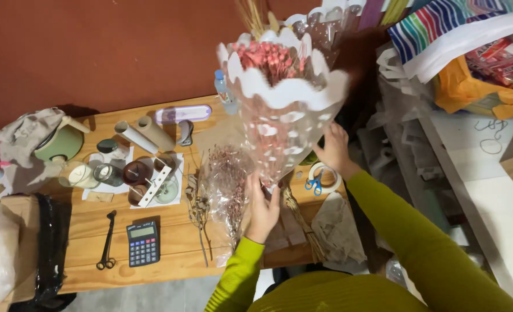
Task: Arranging and trimming dried flower bouquets and preparing candle orders.
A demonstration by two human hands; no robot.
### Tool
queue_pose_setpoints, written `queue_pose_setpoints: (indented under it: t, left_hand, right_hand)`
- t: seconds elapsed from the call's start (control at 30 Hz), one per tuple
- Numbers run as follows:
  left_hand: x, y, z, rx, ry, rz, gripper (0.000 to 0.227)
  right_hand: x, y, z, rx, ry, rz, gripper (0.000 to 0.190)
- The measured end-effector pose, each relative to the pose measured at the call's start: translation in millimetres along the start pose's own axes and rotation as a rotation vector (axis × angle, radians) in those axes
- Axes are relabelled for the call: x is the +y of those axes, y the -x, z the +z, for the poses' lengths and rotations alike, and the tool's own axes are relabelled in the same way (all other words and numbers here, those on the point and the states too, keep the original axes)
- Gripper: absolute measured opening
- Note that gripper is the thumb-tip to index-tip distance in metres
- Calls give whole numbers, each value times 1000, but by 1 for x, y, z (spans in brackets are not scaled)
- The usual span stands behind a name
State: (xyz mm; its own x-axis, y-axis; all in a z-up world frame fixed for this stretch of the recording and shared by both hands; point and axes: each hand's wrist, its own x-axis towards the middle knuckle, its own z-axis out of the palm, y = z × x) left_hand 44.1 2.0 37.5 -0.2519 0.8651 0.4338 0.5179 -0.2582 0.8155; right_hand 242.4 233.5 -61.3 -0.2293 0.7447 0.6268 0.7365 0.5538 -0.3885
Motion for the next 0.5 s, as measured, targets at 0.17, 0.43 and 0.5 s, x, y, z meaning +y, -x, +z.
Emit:
queue_pose_setpoints:
  t: [0.17, 0.43, 0.5]
  left_hand:
    - [-3, -1, 24, 258, -88, 117, 57]
    - [-5, -7, 34, 116, 154, 94, 62]
    - [-19, -6, 42, 2, 356, 32, 67]
  right_hand:
    - [10, 22, -1, -256, 166, 7, 55]
    - [-55, 22, -91, -497, -1075, 365, 67]
    - [-63, 21, -105, -685, -1191, 419, 61]
